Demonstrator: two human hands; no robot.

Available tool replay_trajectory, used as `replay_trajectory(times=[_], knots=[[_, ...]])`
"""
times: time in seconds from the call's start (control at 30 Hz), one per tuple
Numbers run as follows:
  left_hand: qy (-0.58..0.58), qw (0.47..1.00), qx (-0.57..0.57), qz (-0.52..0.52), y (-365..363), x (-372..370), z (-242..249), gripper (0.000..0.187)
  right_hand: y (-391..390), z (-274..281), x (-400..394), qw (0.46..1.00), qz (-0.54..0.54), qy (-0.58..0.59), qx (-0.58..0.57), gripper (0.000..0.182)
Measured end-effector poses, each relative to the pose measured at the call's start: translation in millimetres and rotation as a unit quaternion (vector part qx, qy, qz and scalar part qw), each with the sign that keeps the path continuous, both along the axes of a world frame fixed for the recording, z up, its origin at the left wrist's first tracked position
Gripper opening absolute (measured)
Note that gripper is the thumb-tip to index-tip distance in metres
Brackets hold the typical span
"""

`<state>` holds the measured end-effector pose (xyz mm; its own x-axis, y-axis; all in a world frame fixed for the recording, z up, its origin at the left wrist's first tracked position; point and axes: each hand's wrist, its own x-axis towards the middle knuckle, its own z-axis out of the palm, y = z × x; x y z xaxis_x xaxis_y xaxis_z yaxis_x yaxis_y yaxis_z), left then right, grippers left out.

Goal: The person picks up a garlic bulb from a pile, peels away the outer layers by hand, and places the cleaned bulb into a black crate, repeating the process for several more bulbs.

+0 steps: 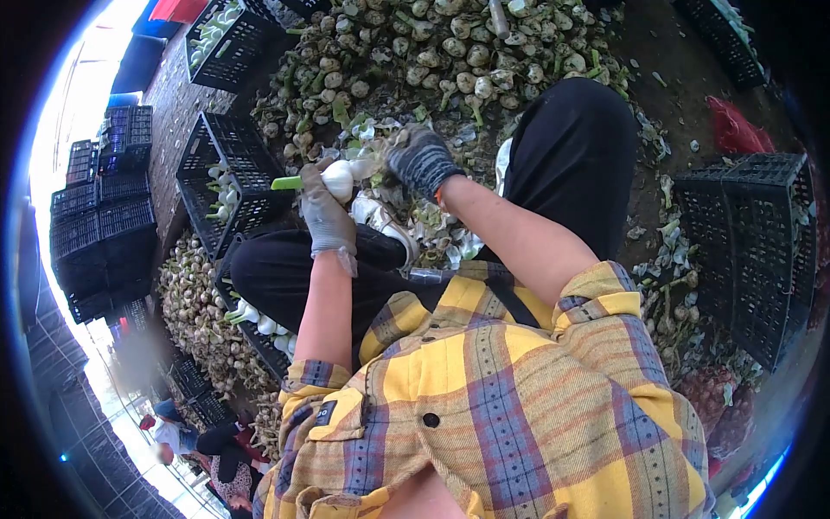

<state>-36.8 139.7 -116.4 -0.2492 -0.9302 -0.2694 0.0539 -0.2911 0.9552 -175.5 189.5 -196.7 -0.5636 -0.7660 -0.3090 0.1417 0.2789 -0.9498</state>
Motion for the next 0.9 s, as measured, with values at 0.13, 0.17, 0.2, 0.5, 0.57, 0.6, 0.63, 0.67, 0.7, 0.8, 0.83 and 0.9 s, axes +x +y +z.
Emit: replay_trajectory(times=[0.13,0.17,0.2,0.5,0.57,0.6,0.63,0.67,0.7,0.8,0.83,0.9], knots=[[0.119,0.986,0.119,0.009,-10.1,3.6,1.8,0.041,19.3,58.7,-13.2,0.971,0.182,0.114,0.105,0.033],[0.131,0.982,0.135,0.007,-11.4,4.4,2.6,0.040,13.7,48.5,-9.9,0.889,0.281,0.348,0.091,0.035],[0.144,0.978,0.151,0.006,-12.7,5.4,3.7,0.038,14.8,44.9,-7.2,0.934,0.228,0.273,0.025,0.033],[0.202,0.953,0.224,-0.038,-20.0,5.7,-15.2,0.038,31.2,104.1,12.5,0.910,0.185,0.267,-0.256,0.021],[0.184,0.951,0.244,-0.053,-25.4,10.9,-16.4,0.038,33.3,89.5,20.1,0.904,0.319,0.228,-0.168,0.020],[0.192,0.948,0.252,-0.024,-26.7,11.4,-17.5,0.037,35.4,81.7,23.3,0.892,0.382,0.206,-0.122,0.019],[0.201,0.944,0.260,0.005,-26.4,8.4,-11.3,0.036,43.0,87.1,21.6,0.856,0.454,0.234,-0.079,0.022],[0.211,0.940,0.267,0.035,-24.7,4.7,-1.9,0.035,45.9,87.6,19.0,0.863,0.440,0.243,-0.056,0.023],[0.239,0.929,0.281,0.019,-19.3,5.3,8.4,0.033,47.7,87.9,16.6,0.868,0.425,0.253,-0.033,0.024],[0.160,0.973,0.166,-0.028,-19.3,9.1,-1.1,0.031,41.9,101.8,6.3,0.922,0.294,0.250,-0.039,0.042],[0.144,0.975,0.170,-0.016,-18.2,6.2,0.2,0.030,41.2,111.1,3.8,0.924,0.231,0.299,-0.058,0.045],[-0.011,0.996,-0.005,-0.086,-3.2,6.2,21.4,0.040,38.7,130.1,1.6,0.931,0.185,0.313,-0.025,0.052]])
